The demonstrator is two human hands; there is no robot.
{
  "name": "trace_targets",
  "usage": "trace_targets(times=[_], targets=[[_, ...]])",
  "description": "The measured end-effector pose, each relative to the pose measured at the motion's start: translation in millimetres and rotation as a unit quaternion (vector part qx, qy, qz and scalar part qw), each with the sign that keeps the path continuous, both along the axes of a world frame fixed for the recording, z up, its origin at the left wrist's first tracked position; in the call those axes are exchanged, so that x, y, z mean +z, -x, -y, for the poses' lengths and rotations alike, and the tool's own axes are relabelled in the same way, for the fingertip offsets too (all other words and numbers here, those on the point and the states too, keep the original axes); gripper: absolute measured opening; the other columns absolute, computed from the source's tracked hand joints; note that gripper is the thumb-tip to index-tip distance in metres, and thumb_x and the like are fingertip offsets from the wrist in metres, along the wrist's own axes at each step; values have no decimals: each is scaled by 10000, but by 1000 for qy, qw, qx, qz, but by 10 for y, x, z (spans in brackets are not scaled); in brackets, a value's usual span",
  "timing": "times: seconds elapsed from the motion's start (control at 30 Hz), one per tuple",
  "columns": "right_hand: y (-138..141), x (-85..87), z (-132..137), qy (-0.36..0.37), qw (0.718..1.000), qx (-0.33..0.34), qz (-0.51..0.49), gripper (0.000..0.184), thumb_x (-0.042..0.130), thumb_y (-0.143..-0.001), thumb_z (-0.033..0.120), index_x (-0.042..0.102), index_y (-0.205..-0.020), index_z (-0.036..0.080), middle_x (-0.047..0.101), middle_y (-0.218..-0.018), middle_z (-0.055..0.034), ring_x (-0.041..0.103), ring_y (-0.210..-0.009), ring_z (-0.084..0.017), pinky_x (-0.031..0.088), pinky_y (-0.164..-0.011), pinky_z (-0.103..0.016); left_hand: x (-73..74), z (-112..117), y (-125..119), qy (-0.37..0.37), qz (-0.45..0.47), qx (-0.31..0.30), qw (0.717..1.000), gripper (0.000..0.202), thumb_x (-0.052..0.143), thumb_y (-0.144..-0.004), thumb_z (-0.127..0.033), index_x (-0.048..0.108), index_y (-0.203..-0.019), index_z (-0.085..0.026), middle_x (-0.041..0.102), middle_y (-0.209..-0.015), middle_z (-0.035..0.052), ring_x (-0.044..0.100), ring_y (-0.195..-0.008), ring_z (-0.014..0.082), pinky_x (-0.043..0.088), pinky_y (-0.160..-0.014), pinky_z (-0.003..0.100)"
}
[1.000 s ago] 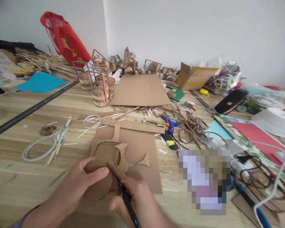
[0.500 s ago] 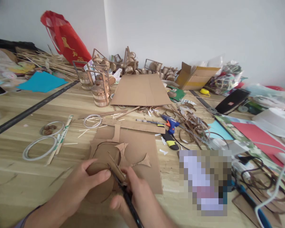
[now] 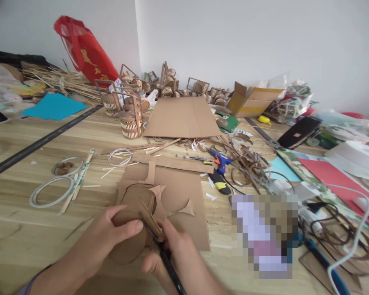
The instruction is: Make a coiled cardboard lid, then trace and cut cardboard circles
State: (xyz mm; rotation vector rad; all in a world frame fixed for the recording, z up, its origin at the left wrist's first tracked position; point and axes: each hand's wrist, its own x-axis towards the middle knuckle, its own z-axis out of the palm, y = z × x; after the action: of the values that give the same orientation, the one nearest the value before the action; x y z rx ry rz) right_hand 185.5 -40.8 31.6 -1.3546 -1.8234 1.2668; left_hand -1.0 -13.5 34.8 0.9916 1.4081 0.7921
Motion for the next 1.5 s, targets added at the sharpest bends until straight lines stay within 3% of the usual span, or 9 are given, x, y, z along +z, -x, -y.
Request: trace_targets(times=[0.33,0.43,0.57,0.8,0.97,1.13,1.3,1.4,1.5], targets=[[-1,-18,11,9,1000,-6,-25,904,453,-716,934,667,-1160,177,469,-669,45,339,-590,-116,297,-531,-231,47,-25,12,-9,17,-43,999,295,769,-639,-432,775,-825,-202,782,-782,7,691,-792,256,481,-670,272],[-12,-15,-2,-5,1000,-4,-18,910,436,-713,942,664,-1113,157,471,-658,41,332,-588,-117,293,-527,-236,32,-30,28,-7,1,-39,999,360,787,-617,-446,772,-877,-199,785,-826,20,689,-830,274,487,-691,285],[-27,-17,-21,20,1000,5,-15,952,438,-664,971,615,-1136,164,348,-589,84,274,-534,-104,185,-482,-243,9,-35,46,-4,-34,-12,999,483,809,-580,-479,754,-960,-186,780,-867,41,680,-871,302,496,-719,313],[-49,-72,-25,18,1000,1,3,971,406,-647,990,564,-1171,188,303,-579,92,295,-523,-119,166,-498,-253,17,-38,17,-30,-49,-46,997,302,755,-617,-475,769,-786,-224,761,-774,13,667,-837,287,481,-697,292],[-45,-57,-20,17,1000,1,-1,922,410,-675,977,583,-1113,184,286,-599,86,262,-541,-112,167,-503,-251,8,-32,22,-22,-53,-19,998,376,793,-585,-477,777,-852,-212,775,-828,24,671,-868,294,490,-713,297],[-4,12,4,5,1000,-13,-6,911,417,-688,960,633,-1100,177,341,-603,75,290,-543,-106,210,-492,-233,59,-30,13,-34,-19,-62,997,262,751,-639,-441,784,-771,-218,769,-772,11,668,-824,277,485,-683,284],[3,-1,14,-4,1000,-15,-5,892,450,-692,943,663,-1095,177,397,-616,62,325,-563,-111,292,-508,-219,68,-37,5,-44,-20,-60,997,239,743,-636,-438,782,-739,-225,770,-742,12,677,-821,284,495,-675,290],[4,-28,16,-10,1000,-16,-7,887,458,-695,940,669,-1080,169,446,-630,52,343,-567,-113,312,-511,-212,7,-32,11,-16,-12,-24,1000,330,805,-592,-436,775,-843,-223,791,-823,18,694,-878,295,510,-720,305],[1,-53,21,-17,999,-33,-11,871,486,-693,928,669,-1078,168,437,-617,61,344,-555,-111,338,-518,-205,-41,-19,-2,29,76,10,997,461,867,-547,-412,743,-940,-205,796,-867,24,711,-862,273,522,-740,308]])
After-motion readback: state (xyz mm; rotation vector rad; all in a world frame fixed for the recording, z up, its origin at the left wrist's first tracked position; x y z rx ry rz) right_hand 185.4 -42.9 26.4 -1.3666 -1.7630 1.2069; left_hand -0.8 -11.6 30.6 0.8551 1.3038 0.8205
